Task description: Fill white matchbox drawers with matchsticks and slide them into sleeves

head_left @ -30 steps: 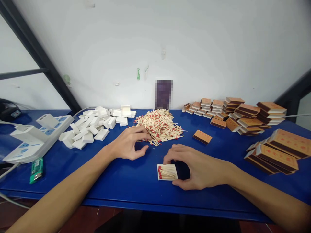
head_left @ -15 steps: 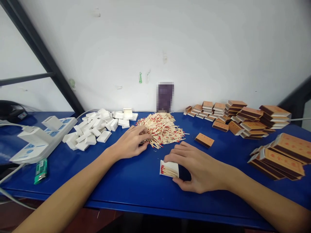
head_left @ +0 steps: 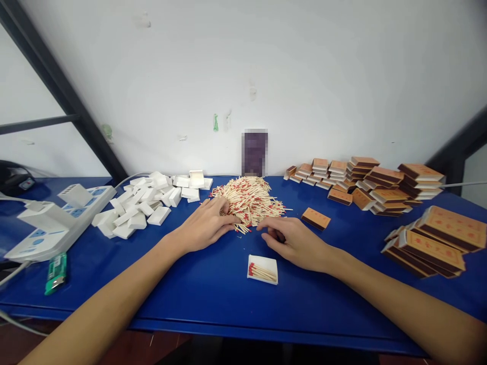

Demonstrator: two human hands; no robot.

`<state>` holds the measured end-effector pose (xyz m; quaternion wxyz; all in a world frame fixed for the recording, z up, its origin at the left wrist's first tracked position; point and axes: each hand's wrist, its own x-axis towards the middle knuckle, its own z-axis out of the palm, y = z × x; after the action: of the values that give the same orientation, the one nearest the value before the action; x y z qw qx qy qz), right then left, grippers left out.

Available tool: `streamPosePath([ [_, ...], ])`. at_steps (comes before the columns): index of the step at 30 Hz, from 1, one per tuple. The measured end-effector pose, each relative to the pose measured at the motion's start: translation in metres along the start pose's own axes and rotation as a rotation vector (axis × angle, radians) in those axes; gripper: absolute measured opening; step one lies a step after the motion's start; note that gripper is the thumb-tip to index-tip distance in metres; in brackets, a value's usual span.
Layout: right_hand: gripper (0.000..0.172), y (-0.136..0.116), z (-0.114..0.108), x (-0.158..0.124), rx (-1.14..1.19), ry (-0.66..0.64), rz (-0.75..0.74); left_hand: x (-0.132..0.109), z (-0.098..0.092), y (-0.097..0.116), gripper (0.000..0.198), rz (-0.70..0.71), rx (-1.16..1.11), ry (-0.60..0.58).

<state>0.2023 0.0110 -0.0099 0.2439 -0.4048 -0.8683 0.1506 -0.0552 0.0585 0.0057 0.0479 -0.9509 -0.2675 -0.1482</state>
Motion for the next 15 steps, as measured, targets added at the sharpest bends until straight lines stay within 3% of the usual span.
streamPosePath([
  [8,0.016,-0.0007,0.0026,0.0012,0.021,0.013,-0.006,0.0017,0.0008,0.0022,0.020,0.010,0.011,0.049],
  [15,0.023,0.0002,0.0067,0.0027,0.180,0.124,0.024,0.0062,0.0021,0.0074,0.014,-0.104,-0.250,0.232],
])
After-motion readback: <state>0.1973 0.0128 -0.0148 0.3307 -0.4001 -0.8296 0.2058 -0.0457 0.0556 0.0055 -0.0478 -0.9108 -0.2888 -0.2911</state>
